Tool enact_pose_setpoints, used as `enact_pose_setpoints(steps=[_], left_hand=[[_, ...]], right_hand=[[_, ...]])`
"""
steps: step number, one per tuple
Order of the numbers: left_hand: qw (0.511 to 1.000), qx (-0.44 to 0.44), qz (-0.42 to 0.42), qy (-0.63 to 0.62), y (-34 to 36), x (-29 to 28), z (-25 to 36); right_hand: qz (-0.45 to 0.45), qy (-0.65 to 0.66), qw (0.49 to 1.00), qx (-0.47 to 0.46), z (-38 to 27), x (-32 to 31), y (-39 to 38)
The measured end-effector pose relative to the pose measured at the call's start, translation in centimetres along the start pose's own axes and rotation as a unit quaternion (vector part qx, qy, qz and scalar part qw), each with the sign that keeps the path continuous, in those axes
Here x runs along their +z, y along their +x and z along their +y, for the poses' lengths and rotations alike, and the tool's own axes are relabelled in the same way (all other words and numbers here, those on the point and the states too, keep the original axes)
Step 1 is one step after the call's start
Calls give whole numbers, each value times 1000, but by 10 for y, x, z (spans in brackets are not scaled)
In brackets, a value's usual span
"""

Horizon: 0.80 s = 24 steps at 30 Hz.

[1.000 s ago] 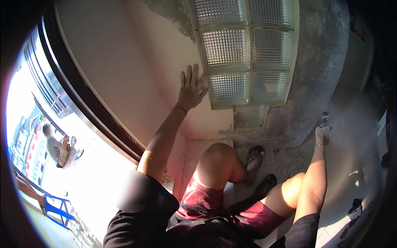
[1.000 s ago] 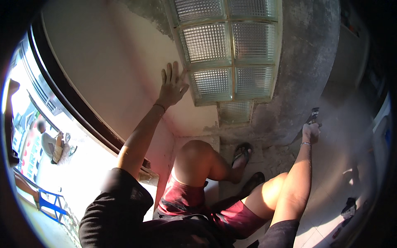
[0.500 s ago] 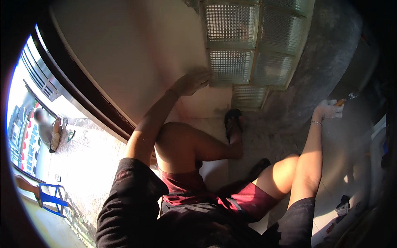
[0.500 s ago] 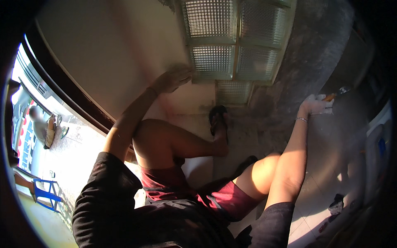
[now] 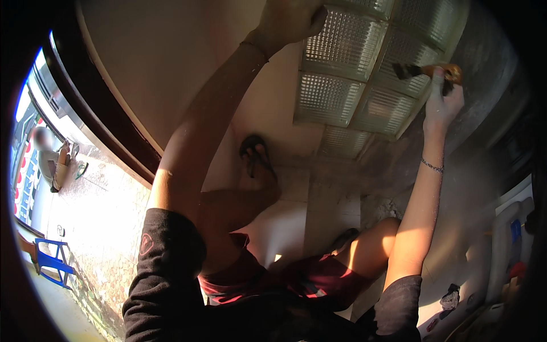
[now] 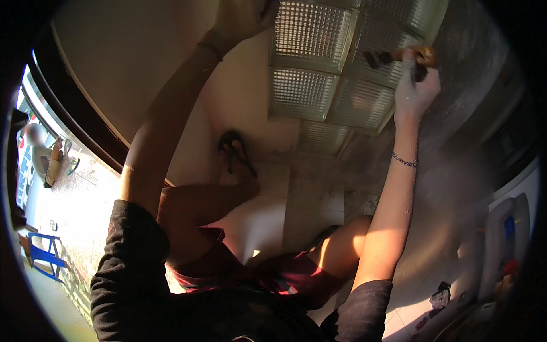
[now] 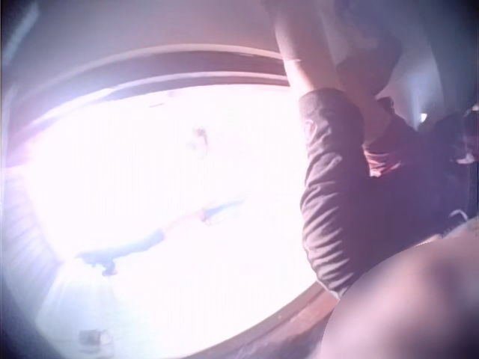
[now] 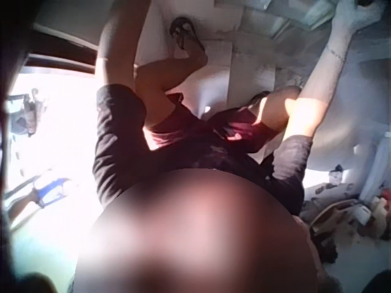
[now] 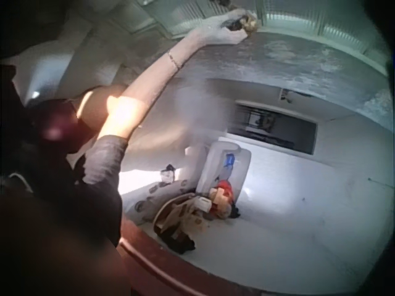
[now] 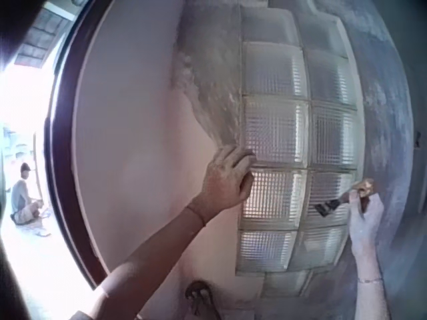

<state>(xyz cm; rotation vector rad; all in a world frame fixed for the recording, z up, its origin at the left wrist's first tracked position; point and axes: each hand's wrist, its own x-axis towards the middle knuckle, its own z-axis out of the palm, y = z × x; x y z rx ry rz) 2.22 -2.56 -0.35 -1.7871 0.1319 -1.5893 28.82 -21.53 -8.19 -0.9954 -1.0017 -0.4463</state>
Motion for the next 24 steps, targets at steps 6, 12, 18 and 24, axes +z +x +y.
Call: enact_pose_setpoints(steps=[6, 12, 18, 24], left_hand=[[903, -346, -32, -252, 21, -33, -6], [867, -388, -60, -307, -2, -33, -19], [913, -319, -56, -248, -20, -6, -27], [908, -358, -102, -192, -19, 4, -20]], right_hand=[[-190, 29, 975, -107, -69, 91, 43], [-215, -1, 952, -217, -114, 163, 62], [-250, 21, 933, -257, -113, 196, 59], [-231, 1, 929, -288, -107, 195, 55]])
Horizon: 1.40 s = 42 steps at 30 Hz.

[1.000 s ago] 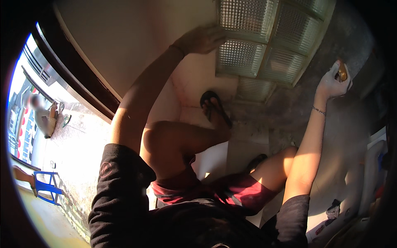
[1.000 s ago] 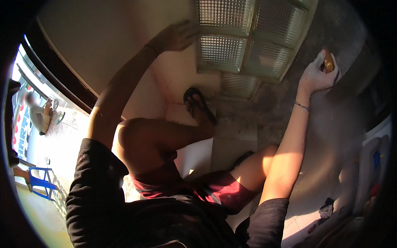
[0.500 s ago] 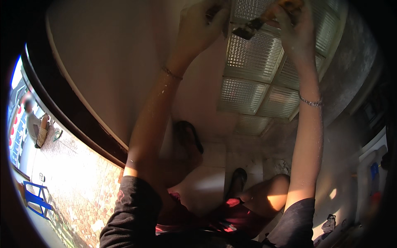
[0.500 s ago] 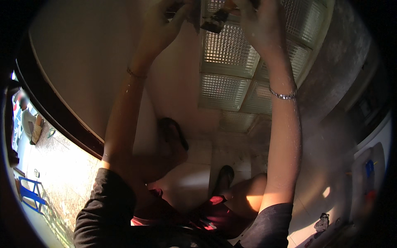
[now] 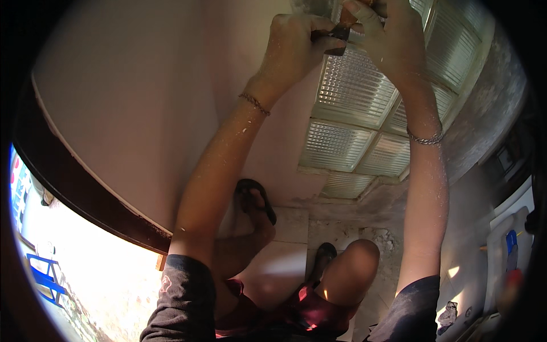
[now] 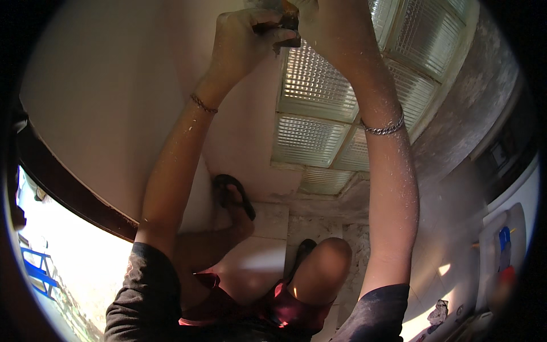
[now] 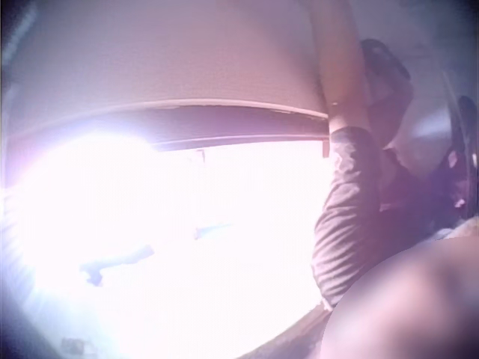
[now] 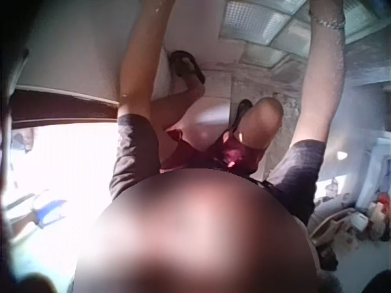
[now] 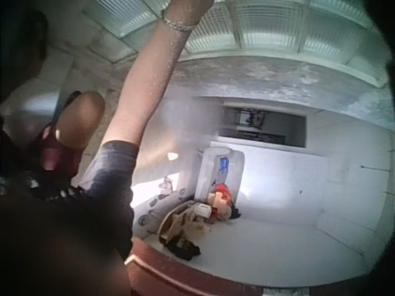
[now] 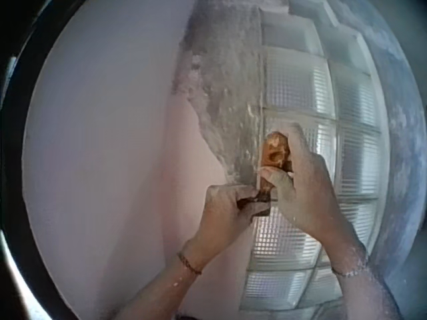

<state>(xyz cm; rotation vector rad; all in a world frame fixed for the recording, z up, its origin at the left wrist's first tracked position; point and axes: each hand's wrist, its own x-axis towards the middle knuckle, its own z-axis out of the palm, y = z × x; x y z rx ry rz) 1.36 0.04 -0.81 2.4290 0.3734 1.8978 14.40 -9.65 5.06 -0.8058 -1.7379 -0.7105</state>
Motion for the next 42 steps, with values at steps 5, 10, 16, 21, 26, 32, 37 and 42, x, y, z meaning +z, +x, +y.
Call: enact_pose_setpoints(steps=[5, 10, 16, 21, 26, 32, 37, 42], left_hand=[[997, 7, -65, 37, 9, -2, -1], [996, 74, -44, 18, 14, -5, 1], [990, 4, -127, 65, 24, -15, 8], [993, 49, -82, 67, 20, -11, 9], [990, 77, -91, 79, 11, -4, 7], [979, 63, -112, 156, 13, -4, 11], [989, 93, -79, 86, 14, -12, 16], [995, 63, -79, 24, 18, -14, 18]], right_hand=[[18, -33, 999, 8, -2, 2, -7], [-22, 35, 998, 46, 3, -1, -1], [-20, 0, 1000, -9, -4, -4, -2], [-37, -1, 999, 14, -8, -5, -2], [-75, -10, 995, 60, -9, -6, -16], [-27, -13, 999, -16, -3, 2, -21], [11, 6, 1000, 7, 0, -7, -18], [20, -32, 999, 19, 2, -9, -13]])
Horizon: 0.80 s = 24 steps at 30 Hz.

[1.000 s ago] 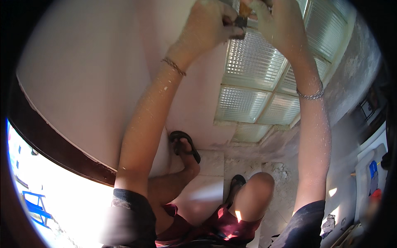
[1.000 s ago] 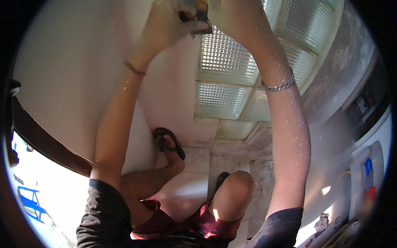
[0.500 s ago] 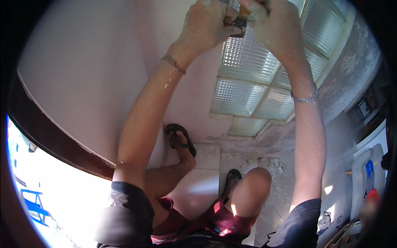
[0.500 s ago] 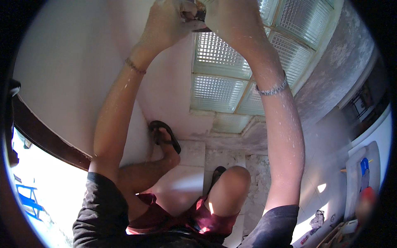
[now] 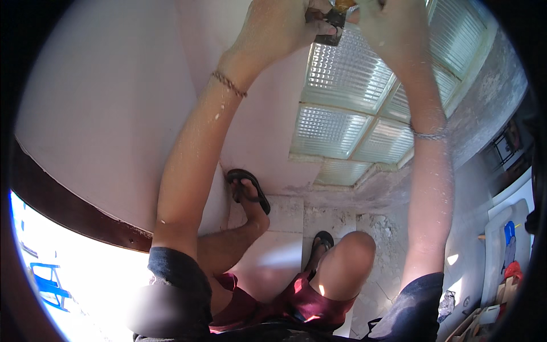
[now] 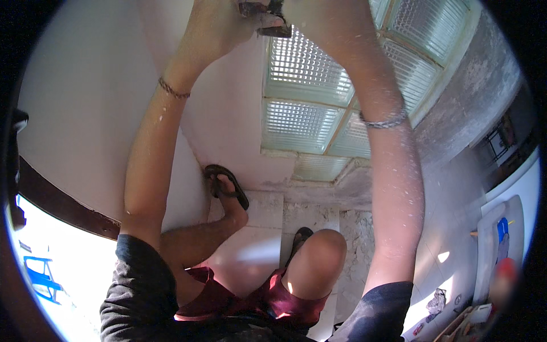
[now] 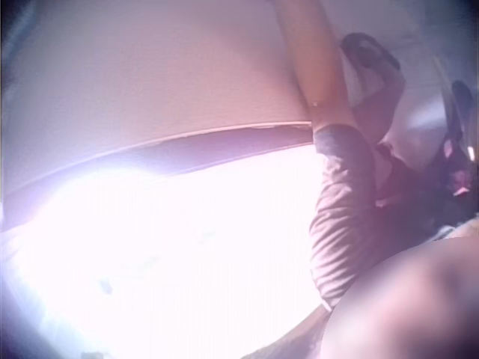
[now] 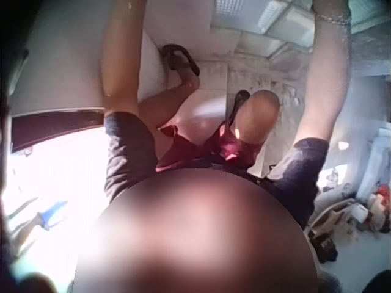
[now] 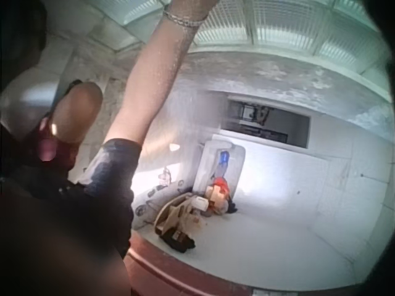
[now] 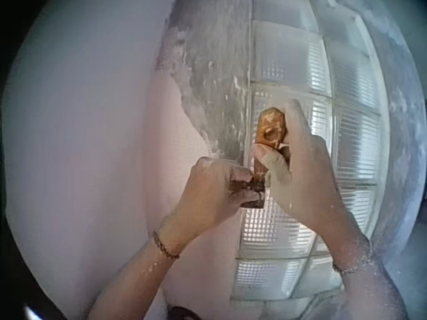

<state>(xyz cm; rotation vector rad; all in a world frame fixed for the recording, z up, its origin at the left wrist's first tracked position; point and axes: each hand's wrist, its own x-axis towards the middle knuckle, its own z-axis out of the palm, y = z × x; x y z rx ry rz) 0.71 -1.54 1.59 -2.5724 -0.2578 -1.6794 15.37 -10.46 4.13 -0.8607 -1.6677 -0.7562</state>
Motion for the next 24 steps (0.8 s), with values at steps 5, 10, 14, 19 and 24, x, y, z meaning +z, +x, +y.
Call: enact_pose_setpoints(steps=[5, 10, 14, 19, 24], left_hand=[[991, -99, -86, 11, 3, -8, 3], [997, -80, 4, -6, -4, -14, 1], [996, 29, 75, 44, -19, -17, -17], [982, -32, 178, 56, -52, 1, -42], [977, -63, 191, 74, -64, 15, -55]], right_hand=[[7, 34, 999, 1, 3, 10, 4], [4, 3, 1000, -22, -8, 11, 5], [-8, 30, 1000, 0, -19, 6, -1], [23, 42, 998, -51, -7, 12, -3], [52, 191, 976, 93, 5, 11, -9]])
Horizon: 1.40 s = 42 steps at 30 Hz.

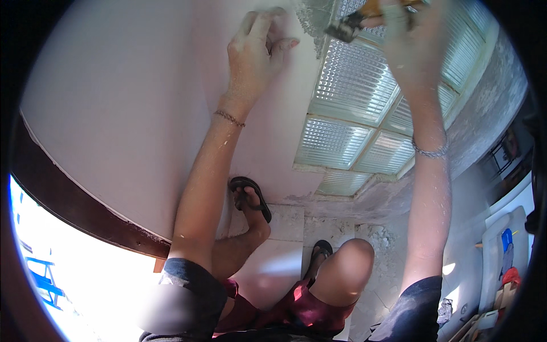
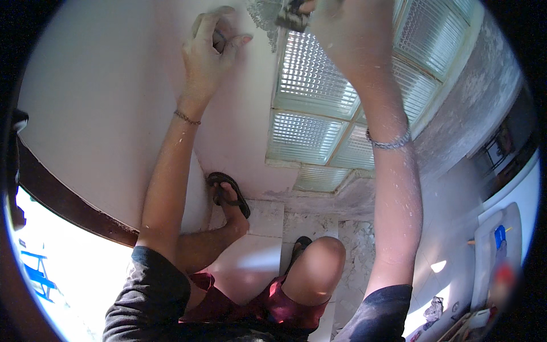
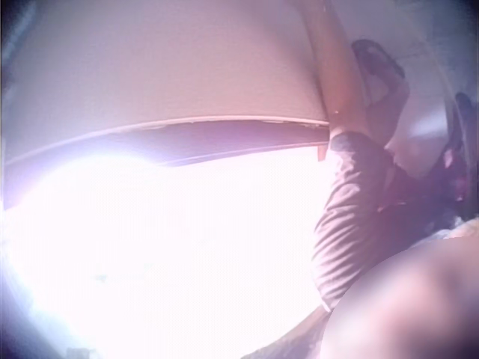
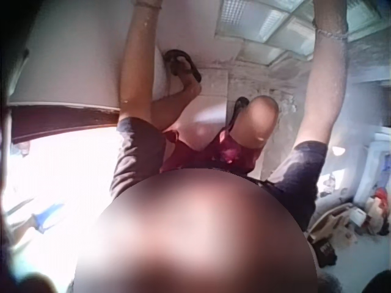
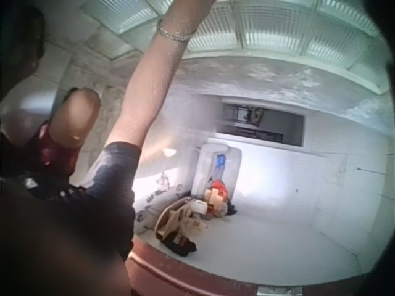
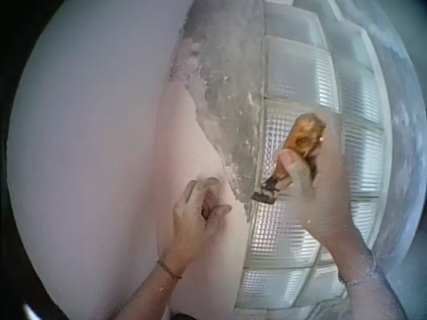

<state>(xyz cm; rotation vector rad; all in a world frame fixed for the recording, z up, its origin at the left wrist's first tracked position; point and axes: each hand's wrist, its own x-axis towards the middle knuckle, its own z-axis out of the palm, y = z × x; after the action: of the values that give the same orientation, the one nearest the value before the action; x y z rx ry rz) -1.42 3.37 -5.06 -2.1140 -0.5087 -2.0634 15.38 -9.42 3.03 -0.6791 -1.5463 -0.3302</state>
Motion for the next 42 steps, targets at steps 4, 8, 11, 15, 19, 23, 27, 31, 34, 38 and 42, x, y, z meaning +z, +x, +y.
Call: enact_pose_setpoints(steps=[4, 8, 11, 15, 19, 23, 27, 31, 34, 38, 42], left_hand=[[1000, -10, 11, -16, -1, 0, -4], [999, -4, 15, -35, -4, 1, -7], [1000, 4, 4, -19, -4, 0, -7], [999, -13, 5, -38, -4, -2, 0], [998, -22, 8, -61, -3, -3, 5], [998, 9, 20, -61, -2, -1, 1], [1000, 16, 6, -20, -3, -1, -5], [1000, 9, 3, -25, -5, 0, -6], [999, 8, 3, -38, -4, 0, -6], [999, 14, 7, -31, -4, 0, -6], [999, 6, 8, -36, -4, 0, -4]], right_hand=[[-192, -169, 967, -16, 0, 7, -14], [-14, -14, 1000, -19, 0, 8, -18], [9, -59, 996, -69, 0, 11, -15], [-8, 4, 998, -59, -7, 5, -10], [-26, -100, 990, -92, -5, 8, -10], [29, 11, 999, -39, 0, 14, -9], [-39, -58, 997, -17, -7, 10, -8], [-37, -33, 999, 15, -13, 11, -9], [-65, -32, 997, -30, -7, 14, -6], [-1, 23, 1000, 9, 3, 12, -8], [-41, -59, 997, -31, 0, 9, -9]])
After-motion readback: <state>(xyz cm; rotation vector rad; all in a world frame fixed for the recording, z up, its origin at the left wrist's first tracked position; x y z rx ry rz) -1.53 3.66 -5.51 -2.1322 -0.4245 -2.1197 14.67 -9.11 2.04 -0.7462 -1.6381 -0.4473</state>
